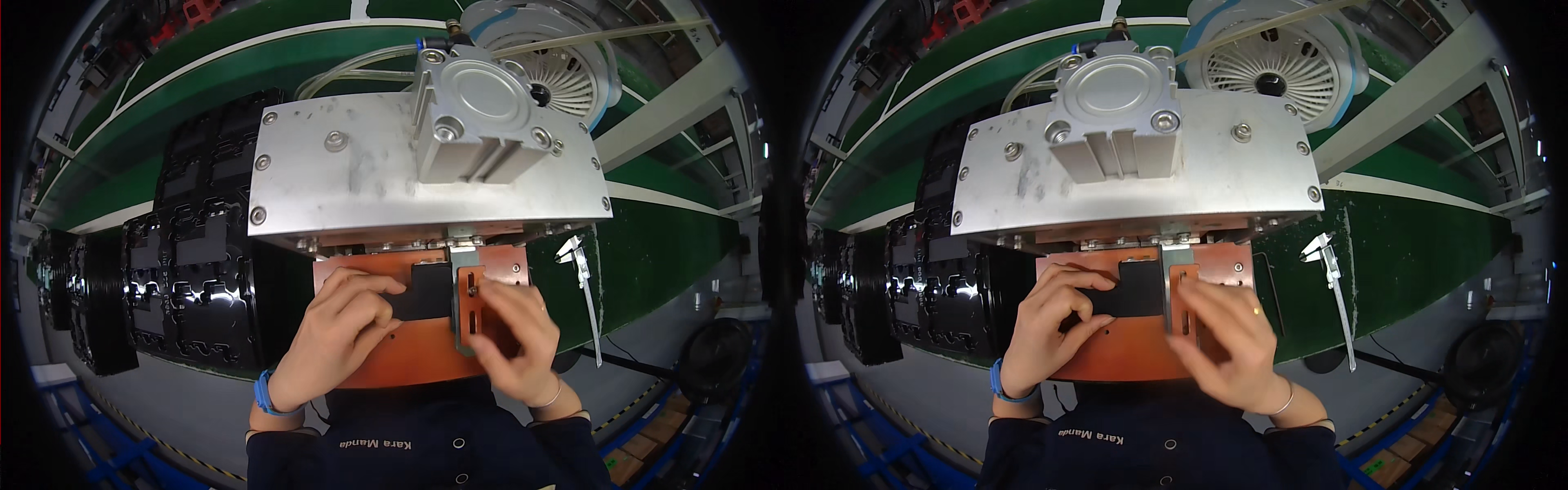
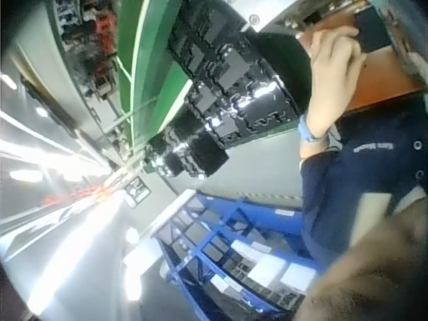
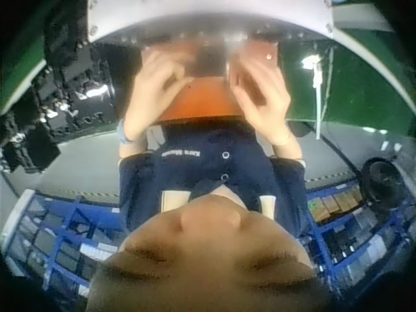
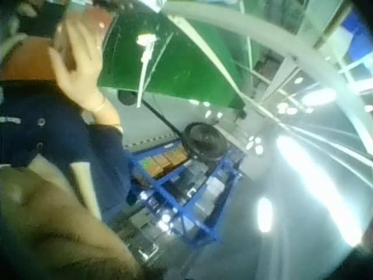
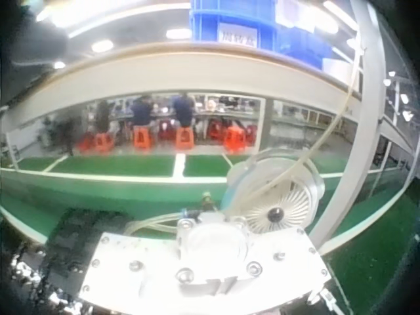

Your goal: Assembling plastic components using a pneumatic press and measuring dimensions with a digital caliper on a factory production line.

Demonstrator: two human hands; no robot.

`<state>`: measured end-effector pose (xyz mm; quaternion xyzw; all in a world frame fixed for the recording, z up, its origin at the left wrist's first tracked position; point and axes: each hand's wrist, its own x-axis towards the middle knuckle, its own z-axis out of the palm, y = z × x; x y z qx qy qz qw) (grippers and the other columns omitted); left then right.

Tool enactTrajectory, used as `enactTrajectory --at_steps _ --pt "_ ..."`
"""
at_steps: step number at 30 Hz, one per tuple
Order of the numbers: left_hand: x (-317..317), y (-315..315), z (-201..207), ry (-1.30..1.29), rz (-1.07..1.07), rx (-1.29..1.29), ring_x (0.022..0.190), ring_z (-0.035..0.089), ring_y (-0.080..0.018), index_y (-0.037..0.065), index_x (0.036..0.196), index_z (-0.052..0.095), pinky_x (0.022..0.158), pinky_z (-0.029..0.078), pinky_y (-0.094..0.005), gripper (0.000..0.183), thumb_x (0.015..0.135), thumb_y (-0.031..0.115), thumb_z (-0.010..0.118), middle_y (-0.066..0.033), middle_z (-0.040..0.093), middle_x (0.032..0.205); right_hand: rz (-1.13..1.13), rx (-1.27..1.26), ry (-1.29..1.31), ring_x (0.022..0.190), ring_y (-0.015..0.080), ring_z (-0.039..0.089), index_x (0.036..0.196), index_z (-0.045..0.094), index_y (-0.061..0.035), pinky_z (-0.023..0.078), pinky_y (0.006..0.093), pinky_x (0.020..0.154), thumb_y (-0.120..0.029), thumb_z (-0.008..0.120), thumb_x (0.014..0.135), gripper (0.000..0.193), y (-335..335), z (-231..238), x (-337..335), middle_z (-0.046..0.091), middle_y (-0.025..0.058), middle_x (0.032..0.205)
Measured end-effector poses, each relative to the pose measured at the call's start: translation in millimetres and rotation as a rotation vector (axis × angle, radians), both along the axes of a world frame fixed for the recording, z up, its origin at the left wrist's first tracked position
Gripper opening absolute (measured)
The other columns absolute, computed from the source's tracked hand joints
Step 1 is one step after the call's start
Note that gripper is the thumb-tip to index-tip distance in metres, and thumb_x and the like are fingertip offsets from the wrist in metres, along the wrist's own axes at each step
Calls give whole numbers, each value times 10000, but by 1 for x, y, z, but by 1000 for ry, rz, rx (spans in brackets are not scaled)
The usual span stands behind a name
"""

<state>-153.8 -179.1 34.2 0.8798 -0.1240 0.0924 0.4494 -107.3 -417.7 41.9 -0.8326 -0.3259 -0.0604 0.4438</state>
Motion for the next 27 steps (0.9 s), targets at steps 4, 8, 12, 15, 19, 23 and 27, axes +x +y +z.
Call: enactTrajectory --at_steps 4,8,12,15,19,23,27 --pt "-6 -5 1 75 55 -108 835 648 -241 48 784 517 699 506 -313 278 718 10 785 -101 689 977 11 -7 101 700 165 613 1218 612 31 511 270 631 -84 796 727 536 12 12 22 662 127 943" --pt "-13 -6 6 89 66 -63 779 684 -205 35 854 537 677 515 -276 275 743 21 788 -103 696 901 96 -4 357 565 118 534 1160 657 -1 453 254 530 -118 799 745 454 21 17 29 647 84 817" --pt "-21 -7 11 176 69 -253 768 690 -247 10 915 559 703 572 -307 226 789 19 746 -100 659 825 215 1 365 494 95 412 940 731 -40 320 254 464 -158 788 773 212 26 23 32 569 27 635" --pt "-24 -5 12 168 23 -235 770 700 -225 3 923 551 707 581 -304 235 797 27 748 -101 657 818 303 -48 427 495 101 416 901 724 -40 329 252 472 -143 767 791 157 22 24 34 573 27 641" --pt "-28 -4 14 151 -24 -266 751 706 -189 19 918 527 659 561 -279 249 807 40 750 -93 677 800 318 56 480 530 56 459 867 704 -27 358 225 487 -116 722 845 93 22 20 30 611 15 674" --pt "-32 1 13 250 -44 -334 713 701 -167 48 916 502 623 525 -242 276 808 53 755 -87 693 768 153 392 758 473 24 467 856 702 -2 346 186 457 -121 704 877 121 16 20 33 607 -10 639" --pt "-34 -1 13 276 -38 -327 699 700 -153 68 921 480 609 496 -219 301 809 65 760 -86 704 754 354 -8 898 534 19 587 878 717 -6 381 158 484 -145 711 878 139 10 29 29 613 -24 610"
